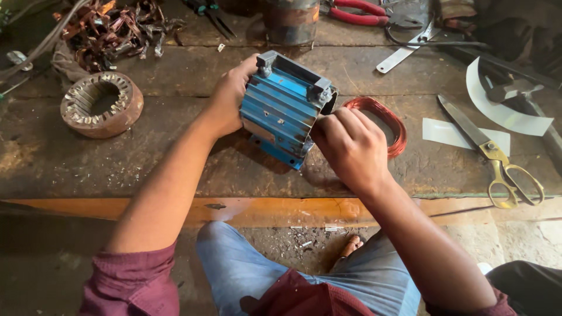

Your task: The person is repairing an electric motor by inserting copper wire into the stator slots and using a rubber mallet to tap the wire into place. They also use a metal rod to push the wire further into the slots.

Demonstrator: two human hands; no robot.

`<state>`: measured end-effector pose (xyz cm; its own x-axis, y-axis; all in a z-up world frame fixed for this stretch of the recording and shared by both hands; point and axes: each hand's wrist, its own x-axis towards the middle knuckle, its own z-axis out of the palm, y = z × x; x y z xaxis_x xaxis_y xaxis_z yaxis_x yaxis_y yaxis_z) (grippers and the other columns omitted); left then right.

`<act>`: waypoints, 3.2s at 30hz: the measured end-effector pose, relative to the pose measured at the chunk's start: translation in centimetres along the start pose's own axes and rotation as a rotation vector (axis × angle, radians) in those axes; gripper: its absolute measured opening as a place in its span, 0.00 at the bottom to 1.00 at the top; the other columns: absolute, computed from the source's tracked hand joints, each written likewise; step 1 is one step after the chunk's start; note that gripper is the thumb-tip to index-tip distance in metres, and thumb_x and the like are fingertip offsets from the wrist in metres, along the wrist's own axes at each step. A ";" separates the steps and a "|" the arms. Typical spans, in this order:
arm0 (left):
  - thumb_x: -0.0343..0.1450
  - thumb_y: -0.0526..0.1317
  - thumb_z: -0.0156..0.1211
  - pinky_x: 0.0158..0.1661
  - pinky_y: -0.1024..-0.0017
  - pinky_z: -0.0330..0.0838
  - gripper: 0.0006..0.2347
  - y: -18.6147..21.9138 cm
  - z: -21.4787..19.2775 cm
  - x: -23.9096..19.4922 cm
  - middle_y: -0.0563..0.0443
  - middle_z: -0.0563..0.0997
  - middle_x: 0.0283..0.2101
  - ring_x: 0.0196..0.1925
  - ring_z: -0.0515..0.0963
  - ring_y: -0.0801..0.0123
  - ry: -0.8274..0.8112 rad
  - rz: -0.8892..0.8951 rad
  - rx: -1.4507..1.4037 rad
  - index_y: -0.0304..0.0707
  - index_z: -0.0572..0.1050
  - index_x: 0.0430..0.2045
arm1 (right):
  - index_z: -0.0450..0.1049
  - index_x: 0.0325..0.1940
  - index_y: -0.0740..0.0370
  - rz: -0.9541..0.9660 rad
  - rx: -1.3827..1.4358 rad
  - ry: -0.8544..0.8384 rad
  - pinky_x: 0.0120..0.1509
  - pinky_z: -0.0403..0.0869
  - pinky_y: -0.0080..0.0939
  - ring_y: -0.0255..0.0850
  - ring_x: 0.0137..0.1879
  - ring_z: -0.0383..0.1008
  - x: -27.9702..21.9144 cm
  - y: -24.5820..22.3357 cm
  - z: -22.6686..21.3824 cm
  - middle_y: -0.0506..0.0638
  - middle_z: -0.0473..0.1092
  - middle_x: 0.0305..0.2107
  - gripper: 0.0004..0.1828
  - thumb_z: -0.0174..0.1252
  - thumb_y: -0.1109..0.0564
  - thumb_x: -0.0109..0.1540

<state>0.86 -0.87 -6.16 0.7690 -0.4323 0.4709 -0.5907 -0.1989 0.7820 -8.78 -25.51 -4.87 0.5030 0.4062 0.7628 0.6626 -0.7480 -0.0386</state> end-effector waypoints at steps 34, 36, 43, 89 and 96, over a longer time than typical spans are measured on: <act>0.74 0.37 0.63 0.63 0.66 0.71 0.23 -4.8 -0.3 -0.5 0.46 0.80 0.56 0.58 0.78 0.64 -0.070 0.175 0.046 0.35 0.64 0.64 | 0.73 0.38 0.61 0.299 0.098 0.059 0.46 0.73 0.51 0.52 0.41 0.74 0.0 -0.8 1.0 0.53 0.70 0.33 0.08 0.67 0.60 0.60; 0.74 0.37 0.64 0.62 0.66 0.71 0.24 -5.0 -0.2 -0.9 0.46 0.80 0.56 0.58 0.78 0.65 -0.071 0.148 0.056 0.35 0.62 0.65 | 0.73 0.38 0.61 0.273 0.068 0.038 0.46 0.73 0.51 0.53 0.42 0.73 -0.3 -1.0 1.3 0.54 0.70 0.33 0.07 0.66 0.60 0.61; 0.73 0.34 0.63 0.61 0.66 0.69 0.26 -3.8 -0.3 -0.8 0.47 0.77 0.56 0.58 0.74 0.66 -0.084 0.093 0.030 0.35 0.61 0.65 | 0.72 0.43 0.63 0.154 0.007 -0.045 0.51 0.75 0.50 0.53 0.46 0.74 1.0 -0.5 1.6 0.55 0.71 0.40 0.08 0.61 0.63 0.59; 0.72 0.30 0.59 0.51 0.74 0.76 0.10 -1.8 -1.2 0.1 0.53 0.82 0.45 0.47 0.78 0.76 -0.113 0.012 -0.088 0.31 0.74 0.46 | 0.71 0.38 0.61 0.451 0.103 0.024 0.38 0.73 0.54 0.57 0.37 0.75 1.0 -1.6 2.7 0.54 0.73 0.34 0.09 0.64 0.56 0.61; 0.70 0.30 0.62 0.49 0.73 0.75 0.11 -2.5 -1.5 0.3 0.53 0.83 0.44 0.46 0.76 0.77 -0.157 0.035 -0.020 0.32 0.74 0.46 | 0.72 0.39 0.62 0.409 0.082 0.004 0.37 0.73 0.54 0.57 0.36 0.75 0.9 -2.8 1.2 0.55 0.73 0.35 0.09 0.63 0.55 0.62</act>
<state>2.90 0.85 -7.36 0.6990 -0.5714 0.4299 -0.6105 -0.1640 0.7748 -9.51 -22.44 -4.81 0.7317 0.0825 0.6766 0.4511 -0.8028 -0.3900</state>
